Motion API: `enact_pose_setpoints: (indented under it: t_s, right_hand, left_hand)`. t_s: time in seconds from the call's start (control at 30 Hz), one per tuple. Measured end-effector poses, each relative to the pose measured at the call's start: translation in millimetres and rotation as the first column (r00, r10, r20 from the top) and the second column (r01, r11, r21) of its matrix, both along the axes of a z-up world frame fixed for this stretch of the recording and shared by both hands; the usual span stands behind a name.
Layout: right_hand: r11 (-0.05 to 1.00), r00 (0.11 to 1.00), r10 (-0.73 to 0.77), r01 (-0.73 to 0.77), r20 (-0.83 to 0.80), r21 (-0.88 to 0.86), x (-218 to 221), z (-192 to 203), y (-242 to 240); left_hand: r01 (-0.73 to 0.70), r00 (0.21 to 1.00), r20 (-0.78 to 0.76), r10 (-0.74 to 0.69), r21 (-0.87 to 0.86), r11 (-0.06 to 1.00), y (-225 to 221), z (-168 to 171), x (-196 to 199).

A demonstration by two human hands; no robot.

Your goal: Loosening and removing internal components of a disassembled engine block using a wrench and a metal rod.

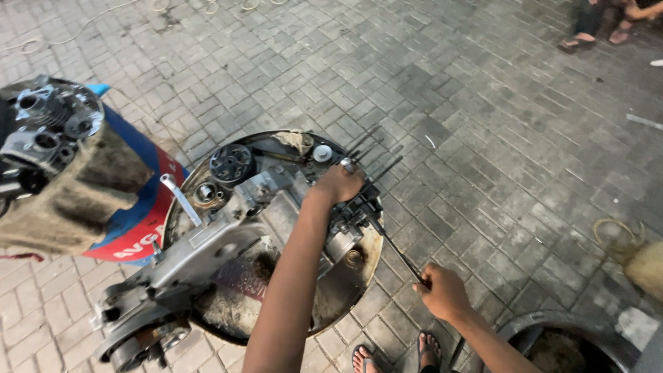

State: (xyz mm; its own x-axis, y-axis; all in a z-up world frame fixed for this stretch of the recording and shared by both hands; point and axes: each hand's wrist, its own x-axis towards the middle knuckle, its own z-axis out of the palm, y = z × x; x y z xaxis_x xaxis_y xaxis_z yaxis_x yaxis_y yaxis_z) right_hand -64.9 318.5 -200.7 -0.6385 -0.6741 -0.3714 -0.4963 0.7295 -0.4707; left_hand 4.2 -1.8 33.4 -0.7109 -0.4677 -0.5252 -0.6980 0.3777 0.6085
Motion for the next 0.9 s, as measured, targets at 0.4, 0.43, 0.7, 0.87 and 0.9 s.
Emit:
enact_pose_setpoints:
  t_s: [0.4,0.43,0.7,0.87,0.9]
  right_hand:
    - [0.981,0.865,-0.156,0.193,0.477,-0.029,-2.7,77.1,-19.5]
    - [0.982,0.864,-0.15,0.187,0.48,-0.03,-3.1,66.3,-16.0]
    - [0.99,0.995,0.05,-0.039,0.085,-0.132,-26.6,21.2,-11.7]
    - [0.982,0.983,0.119,-0.096,0.14,-0.16,-32.9,19.1,0.9]
    - [0.983,0.98,0.145,-0.128,0.133,-0.131,-33.9,14.0,8.5]
  left_hand:
    - [0.033,0.999,-0.038,-0.032,0.026,0.999,-0.1,-4.8,0.5]
    - [0.027,0.999,-0.035,-0.026,0.025,0.999,-1.2,-9.0,0.5]
    - [0.011,1.0,-0.026,-0.011,0.025,1.0,2.1,1.0,5.2]
    - [-0.037,0.999,-0.016,0.036,-0.033,0.999,-2.7,12.7,4.3]
    - [-0.025,0.997,-0.068,0.023,-0.018,1.0,-5.9,7.9,5.3]
